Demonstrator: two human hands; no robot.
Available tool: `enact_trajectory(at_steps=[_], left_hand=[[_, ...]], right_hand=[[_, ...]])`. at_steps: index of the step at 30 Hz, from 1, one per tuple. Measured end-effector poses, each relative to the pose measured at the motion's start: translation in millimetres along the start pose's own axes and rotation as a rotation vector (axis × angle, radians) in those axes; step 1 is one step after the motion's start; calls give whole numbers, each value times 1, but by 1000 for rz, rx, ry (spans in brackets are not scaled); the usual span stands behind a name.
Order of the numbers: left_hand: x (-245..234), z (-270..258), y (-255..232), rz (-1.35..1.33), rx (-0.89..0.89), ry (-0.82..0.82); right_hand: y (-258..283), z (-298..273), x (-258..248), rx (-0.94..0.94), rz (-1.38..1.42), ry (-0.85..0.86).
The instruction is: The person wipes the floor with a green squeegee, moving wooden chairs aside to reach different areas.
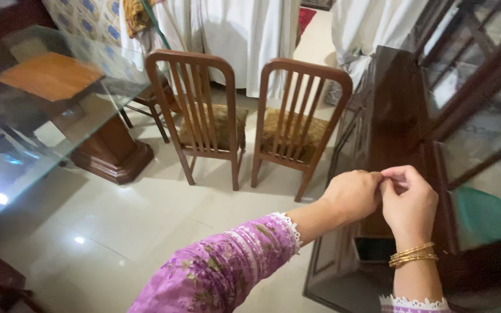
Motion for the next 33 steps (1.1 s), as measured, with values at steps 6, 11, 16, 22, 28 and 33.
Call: enact_trajectory(at_steps=[6,11,16,22,28,33], left_hand=[[-76,38,110,91,29,-6],[-157,75,203,170,-16,31],[-207,102,287,191,-30,-31],[-255,146,369,237,-154,-54],[-288,212,457,308,-206,-137],[-304,271,531,394,-110,-169]], right_hand=[[60,13,120,15,143,69],[120,29,230,34,195,162],[160,42,326,18,258,213],[173,82,435,-34,294,292],[165,137,550,-80,246,307],[156,185,643,-284,62,357]])
Point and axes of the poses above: each hand's wrist, its own z-axis towards the middle knuckle, its own x-axis out of the palm, y = z × x, the point moved 1 cm from there along z, towards the middle knuckle, and after that the axes turned 13 degrees about -y, right-handed, at the moved point
